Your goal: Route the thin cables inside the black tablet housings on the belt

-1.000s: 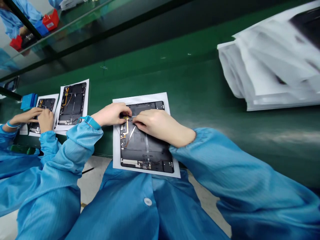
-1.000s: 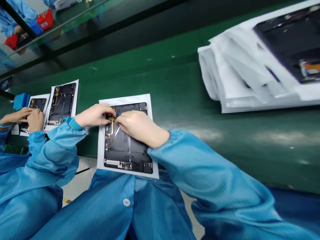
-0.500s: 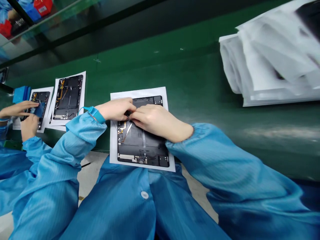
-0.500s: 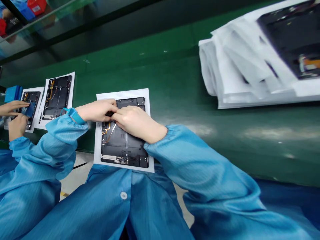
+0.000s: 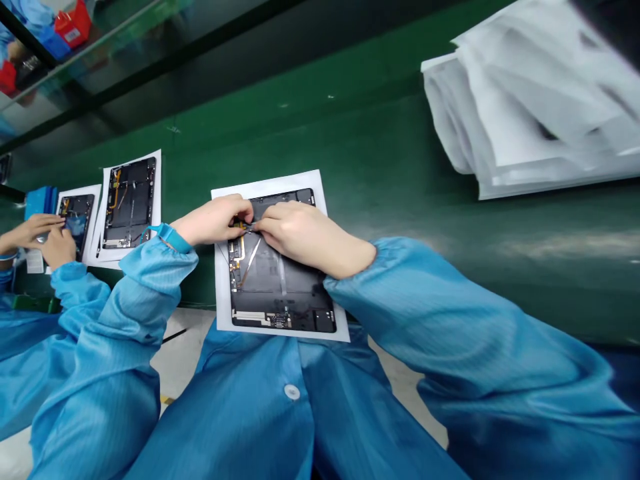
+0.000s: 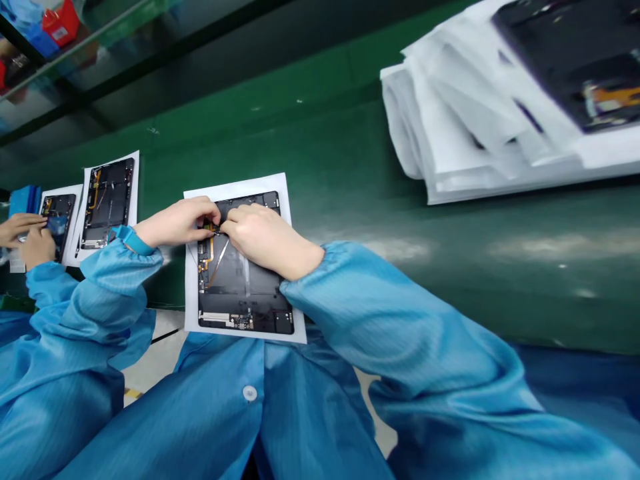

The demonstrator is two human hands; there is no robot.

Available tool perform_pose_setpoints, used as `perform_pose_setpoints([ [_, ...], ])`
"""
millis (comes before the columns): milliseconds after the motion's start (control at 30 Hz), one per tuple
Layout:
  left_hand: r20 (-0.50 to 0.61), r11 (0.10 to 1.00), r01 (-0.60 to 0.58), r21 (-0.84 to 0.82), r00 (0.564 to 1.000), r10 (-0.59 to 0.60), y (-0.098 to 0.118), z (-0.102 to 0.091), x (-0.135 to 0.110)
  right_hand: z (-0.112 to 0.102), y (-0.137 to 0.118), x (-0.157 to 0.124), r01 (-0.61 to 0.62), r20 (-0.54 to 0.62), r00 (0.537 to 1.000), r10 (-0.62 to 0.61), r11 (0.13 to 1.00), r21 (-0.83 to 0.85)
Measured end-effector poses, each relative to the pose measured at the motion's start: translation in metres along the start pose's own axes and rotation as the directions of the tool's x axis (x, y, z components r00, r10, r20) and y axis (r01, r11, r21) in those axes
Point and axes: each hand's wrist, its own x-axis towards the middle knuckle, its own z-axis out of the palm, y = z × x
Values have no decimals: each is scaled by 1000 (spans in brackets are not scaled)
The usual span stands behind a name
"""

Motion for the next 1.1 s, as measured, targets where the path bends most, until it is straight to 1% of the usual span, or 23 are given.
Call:
perform_pose_setpoints([
  [267,-7,1000,16,21,1000,-16,3,3,0,3,1,2,7,7,1000,-7,1000,23],
  [433,-3,1000,5,22,1000,-5,2,4,1,0,-2,3,-27,20,999,26,998,57],
  [600,-28,999,35,9,999,-35,1,4,3,-2,-3,2,-31,35,999,30,999,17],
  [833,-9,1000,26,13,1000,-26,0,5,5,-1,1,2,-2,24,1000,2,1000,2],
  [900,-12,998,43,34,999,-43,2,6,7,0,1,1,-2,18,1000,2,1000,15],
  [1000,-13,990,82,112,997,-81,10,6,11,3,2,1,-12,-2,1000,12,999,44],
  [1100,-22,977,100,191,995,-98,21,3,9,8,7,1,-37,-71,996,47,991,125],
])
